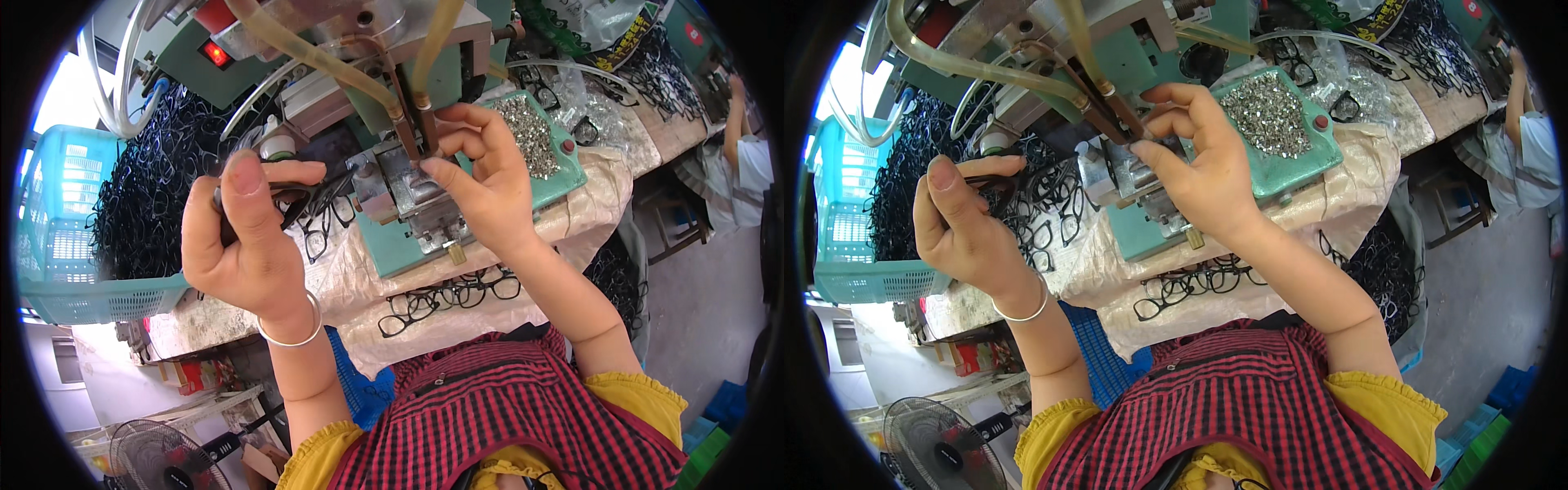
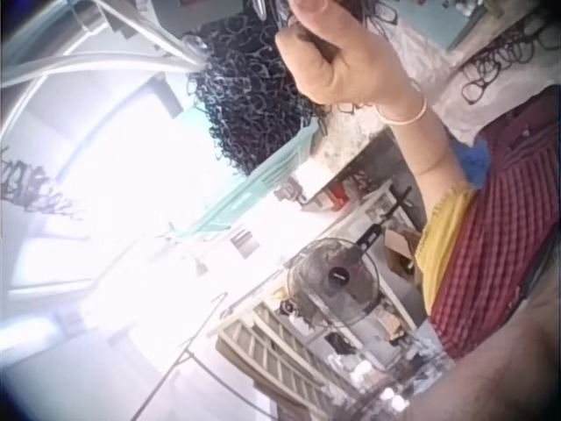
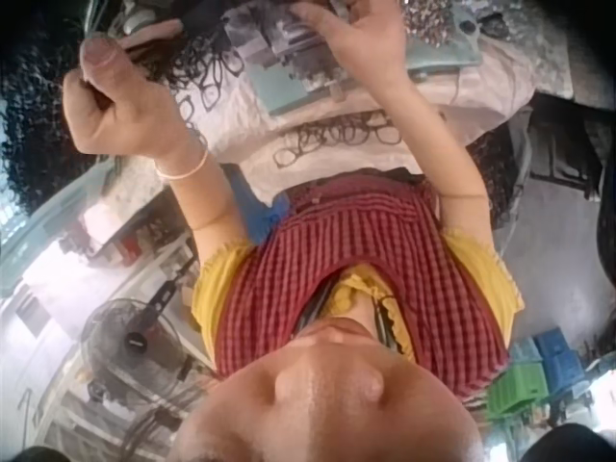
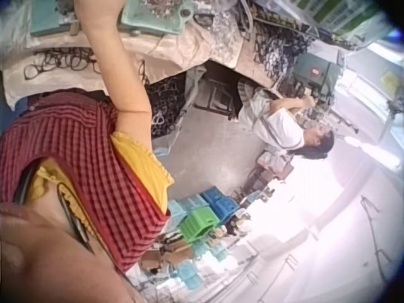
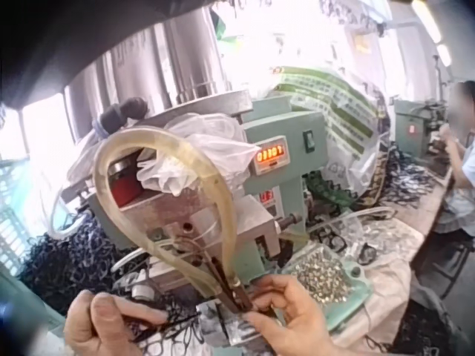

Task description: The person repeatedly picks up black eyeglass frames from a pile, places them into a green fixture on a machine, and presses a lever to secure small metal components. The person then removes the frames and places them on the table, repeating this process continuously.

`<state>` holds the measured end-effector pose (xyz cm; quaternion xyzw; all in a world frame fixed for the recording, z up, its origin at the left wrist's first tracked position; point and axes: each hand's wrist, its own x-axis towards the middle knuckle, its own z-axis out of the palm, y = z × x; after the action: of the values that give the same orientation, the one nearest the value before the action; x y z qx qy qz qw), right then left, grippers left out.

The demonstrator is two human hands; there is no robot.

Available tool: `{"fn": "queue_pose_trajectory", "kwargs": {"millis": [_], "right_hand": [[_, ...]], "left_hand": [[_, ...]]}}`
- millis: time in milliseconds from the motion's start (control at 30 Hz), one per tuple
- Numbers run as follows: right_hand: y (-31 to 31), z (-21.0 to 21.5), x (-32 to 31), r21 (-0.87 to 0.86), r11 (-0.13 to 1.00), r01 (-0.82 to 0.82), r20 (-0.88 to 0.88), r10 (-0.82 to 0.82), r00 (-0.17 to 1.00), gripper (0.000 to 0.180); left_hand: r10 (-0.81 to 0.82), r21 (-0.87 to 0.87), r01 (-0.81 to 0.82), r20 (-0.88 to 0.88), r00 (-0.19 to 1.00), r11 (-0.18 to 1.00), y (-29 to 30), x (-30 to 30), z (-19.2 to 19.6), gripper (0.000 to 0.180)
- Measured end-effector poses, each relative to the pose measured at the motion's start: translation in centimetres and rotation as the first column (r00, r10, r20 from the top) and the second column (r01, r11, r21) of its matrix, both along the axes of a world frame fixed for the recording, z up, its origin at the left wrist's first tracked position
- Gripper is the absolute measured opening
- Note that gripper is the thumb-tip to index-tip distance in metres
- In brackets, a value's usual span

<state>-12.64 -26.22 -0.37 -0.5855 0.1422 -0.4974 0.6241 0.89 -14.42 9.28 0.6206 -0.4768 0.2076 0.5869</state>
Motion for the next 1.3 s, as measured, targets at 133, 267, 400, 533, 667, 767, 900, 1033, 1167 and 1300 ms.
{"fn": "queue_pose_trajectory", "kwargs": {"millis": [133, 267, 400, 533, 667, 767, 900, 1033, 1167, 1300], "right_hand": [[0.4, 0.2, 0.0, 0.065, 0.998, -0.023, 0.036, 0.021, 0.999, 0.051], [0.6, 0.2, -0.2, 0.066, 0.997, 0.035, -0.021, -0.033, 0.999, 0.045], [0.5, 0.4, -0.3, 0.09, 0.994, 0.055, -0.036, -0.052, 0.998, 0.044], [1.1, 1.3, -0.2, 0.192, 0.981, 0.009, 0.012, -0.012, 1.0, 0.047], [1.6, 1.8, -3.4, -0.094, 0.995, 0.034, -0.19, -0.051, 0.98, 0.048], [-1.4, 0.8, -8.6, -0.59, 0.806, 0.045, -0.469, -0.388, 0.793, 0.036], [-4.7, -5.8, -12.0, -0.773, 0.598, 0.211, -0.527, -0.79, 0.312, 0.023], [-7.7, -7.3, -9.7, -0.85, 0.475, 0.226, -0.338, -0.823, 0.457, 0.011], [-9.5, -6.6, -7.7, -0.714, 0.602, 0.356, -0.43, -0.78, 0.455, 0.006], [-8.6, -6.1, -6.5, -0.869, 0.49, 0.067, -0.373, -0.739, 0.561, 0.009]], "left_hand": [[-0.071, 0.01, 0.072, -0.073, 0.995, 0.997, 0.3, 0.0, 0.3, 0.044], [-0.162, -0.026, 0.163, 0.032, 0.986, 0.986, 0.4, 0.6, -0.3, 0.04], [-0.162, -0.042, 0.159, -0.056, 0.985, 0.986, 0.3, 0.4, 0.5, 0.039], [-0.122, 0.003, 0.123, -0.054, 0.991, 0.992, 0.2, 0.3, 0.8, 0.037], [-0.321, 0.043, 0.318, 0.122, 0.939, 0.947, 1.9, -0.5, -1.0, 0.032], [-0.504, 0.256, 0.439, 0.541, 0.673, 0.861, 2.1, -3.2, -3.6, 0.045], [-0.538, 0.309, 0.447, 0.59, 0.602, 0.839, -0.2, -5.4, -5.8, 0.051], [-0.514, 0.285, 0.435, 0.593, 0.62, 0.854, -0.4, -5.7, -6.2, 0.05], [-0.498, 0.237, 0.456, 0.601, 0.625, 0.858, -0.8, -5.1, -6.5, 0.049], [-0.472, 0.169, 0.468, 0.581, 0.664, 0.867, -0.9, -5.3, -7.3, 0.047]]}}
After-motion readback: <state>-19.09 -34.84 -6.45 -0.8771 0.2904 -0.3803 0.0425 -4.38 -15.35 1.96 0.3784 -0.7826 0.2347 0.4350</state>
